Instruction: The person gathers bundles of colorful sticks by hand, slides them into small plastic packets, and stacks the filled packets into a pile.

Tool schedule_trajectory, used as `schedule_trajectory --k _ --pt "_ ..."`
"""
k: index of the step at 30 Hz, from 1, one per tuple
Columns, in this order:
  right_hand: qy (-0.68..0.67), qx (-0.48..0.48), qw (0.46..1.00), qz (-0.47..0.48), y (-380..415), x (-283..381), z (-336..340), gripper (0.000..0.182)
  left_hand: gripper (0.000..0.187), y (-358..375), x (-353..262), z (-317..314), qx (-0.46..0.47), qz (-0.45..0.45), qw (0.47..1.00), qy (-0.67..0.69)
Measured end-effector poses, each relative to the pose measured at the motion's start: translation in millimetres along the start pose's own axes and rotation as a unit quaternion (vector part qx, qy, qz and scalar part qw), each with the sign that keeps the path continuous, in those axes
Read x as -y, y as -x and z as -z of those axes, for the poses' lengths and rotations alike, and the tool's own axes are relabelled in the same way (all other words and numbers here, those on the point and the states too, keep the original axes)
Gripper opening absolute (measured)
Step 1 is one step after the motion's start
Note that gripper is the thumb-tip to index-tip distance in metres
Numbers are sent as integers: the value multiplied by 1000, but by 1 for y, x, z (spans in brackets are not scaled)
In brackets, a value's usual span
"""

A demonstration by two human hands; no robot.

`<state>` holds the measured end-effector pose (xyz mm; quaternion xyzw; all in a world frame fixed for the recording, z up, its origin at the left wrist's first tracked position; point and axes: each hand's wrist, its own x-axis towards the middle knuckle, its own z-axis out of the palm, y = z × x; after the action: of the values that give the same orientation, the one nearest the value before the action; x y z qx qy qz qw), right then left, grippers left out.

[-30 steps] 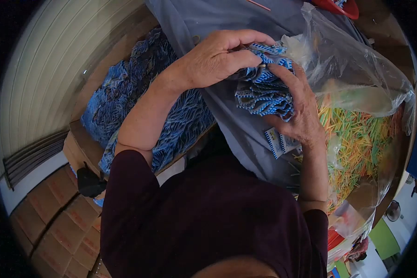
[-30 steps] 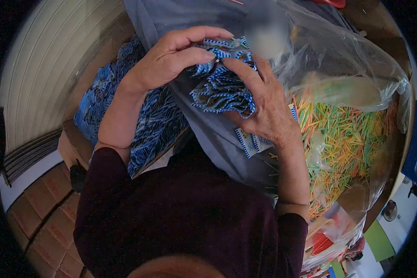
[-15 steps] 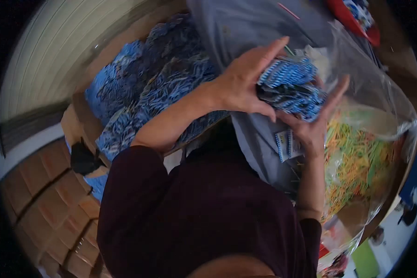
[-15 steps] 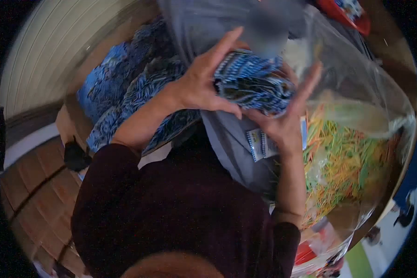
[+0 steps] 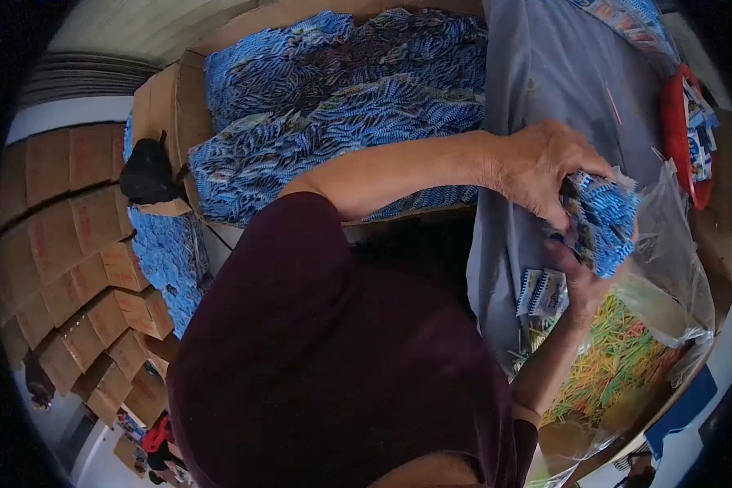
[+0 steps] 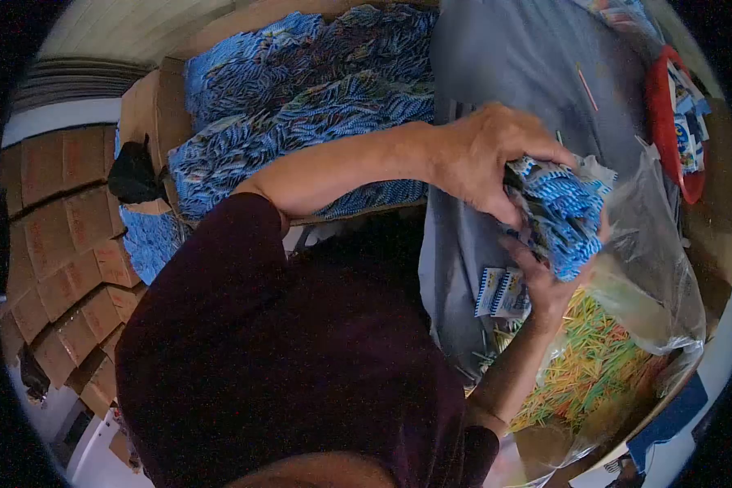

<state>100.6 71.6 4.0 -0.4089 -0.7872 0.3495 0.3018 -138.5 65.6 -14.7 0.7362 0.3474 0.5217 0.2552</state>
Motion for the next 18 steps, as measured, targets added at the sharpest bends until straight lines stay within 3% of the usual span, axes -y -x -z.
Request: schedule_trajectory --k 1,3,4,6,7,8,10,12,15,18 --pt "-55 -32 998 13 2 11 -7 114 68 -1 -4 5 4 -2 1000 6" --pt "-103 -80 991 -14 3 30 -19 116 70 -3 -7 12 -61 -130 990 -9" --pt "-91 -82 992 -15 -2 37 -28 116 69 0 -1 15 -23 -88 996 -20" --pt "-26 73 985 -152 -10 17 -23 109 78 15 32 12 59 19 997 35" --pt "-40 88 990 -100 -8 5 -20 103 89 17 32 14 74 10 997 18" --pt "-53 106 992 -42 -10 -4 -20 98 89 12 32 18 80 -9 996 25" --pt "-11 68 997 -45 -6 14 -26 95 102 14 24 18 96 -15 991 88" --pt "-85 27 993 -83 -5 16 -27 98 106 7 17 29 122 -3 988 95" --pt "-38 53 996 -56 -4 13 -20 100 119 -15 -1 45 179 39 977 109" --pt "-11 41 999 3 -8 19 -18 100 124 -34 -23 50 225 32 974 5"
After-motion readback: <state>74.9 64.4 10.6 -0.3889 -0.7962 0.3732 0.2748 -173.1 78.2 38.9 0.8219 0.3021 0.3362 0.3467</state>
